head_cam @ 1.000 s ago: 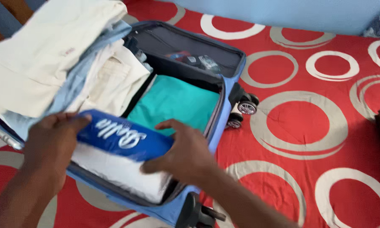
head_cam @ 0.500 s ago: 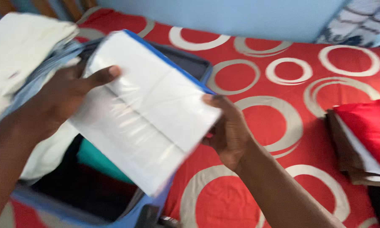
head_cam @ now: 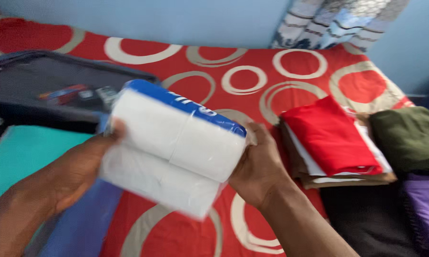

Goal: The person takes a turquoise jersey and a white jersey out of a suitcase and folds them by hand on a bed, placing them onto a stack of clothes.

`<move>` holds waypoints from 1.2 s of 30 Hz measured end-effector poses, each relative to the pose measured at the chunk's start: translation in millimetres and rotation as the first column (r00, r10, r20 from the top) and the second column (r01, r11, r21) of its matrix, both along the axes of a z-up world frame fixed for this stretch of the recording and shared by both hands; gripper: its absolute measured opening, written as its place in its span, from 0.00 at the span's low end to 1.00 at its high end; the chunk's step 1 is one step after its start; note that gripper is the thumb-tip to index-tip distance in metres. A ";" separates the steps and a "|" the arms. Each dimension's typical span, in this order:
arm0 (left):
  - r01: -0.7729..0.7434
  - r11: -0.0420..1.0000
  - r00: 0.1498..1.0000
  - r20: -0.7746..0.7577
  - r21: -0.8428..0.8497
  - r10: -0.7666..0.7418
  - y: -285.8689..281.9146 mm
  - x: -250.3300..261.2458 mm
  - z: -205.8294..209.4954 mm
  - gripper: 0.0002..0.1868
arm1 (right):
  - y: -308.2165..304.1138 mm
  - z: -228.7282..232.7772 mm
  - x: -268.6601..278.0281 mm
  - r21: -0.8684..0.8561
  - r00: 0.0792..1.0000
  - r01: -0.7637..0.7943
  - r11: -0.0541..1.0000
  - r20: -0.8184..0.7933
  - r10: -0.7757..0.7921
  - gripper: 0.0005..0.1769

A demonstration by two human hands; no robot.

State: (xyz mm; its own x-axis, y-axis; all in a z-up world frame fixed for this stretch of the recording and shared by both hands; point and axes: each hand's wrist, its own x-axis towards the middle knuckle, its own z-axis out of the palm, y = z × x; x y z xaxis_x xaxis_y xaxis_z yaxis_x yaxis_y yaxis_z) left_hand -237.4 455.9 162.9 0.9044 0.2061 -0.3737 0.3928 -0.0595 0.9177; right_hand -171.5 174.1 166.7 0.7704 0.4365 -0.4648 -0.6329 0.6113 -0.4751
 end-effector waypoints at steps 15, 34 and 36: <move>-0.274 0.909 0.945 -0.266 -0.316 0.192 -89.9 50.4 -52.1 0.28 | -87.2 -57.9 4.0 -0.406 0.998 -0.037 0.913 0.024 0.051 0.44; -0.191 0.806 0.980 -0.061 -0.560 0.189 -108.5 79.1 -240.1 0.52 | -128.8 -106.9 85.3 -0.574 0.903 -0.406 0.711 -0.133 0.408 0.40; -0.274 0.838 0.953 -0.019 -0.471 0.301 -107.2 109.4 -236.1 0.48 | -125.7 -105.7 105.7 -0.619 0.901 -0.384 0.685 -0.090 0.424 0.41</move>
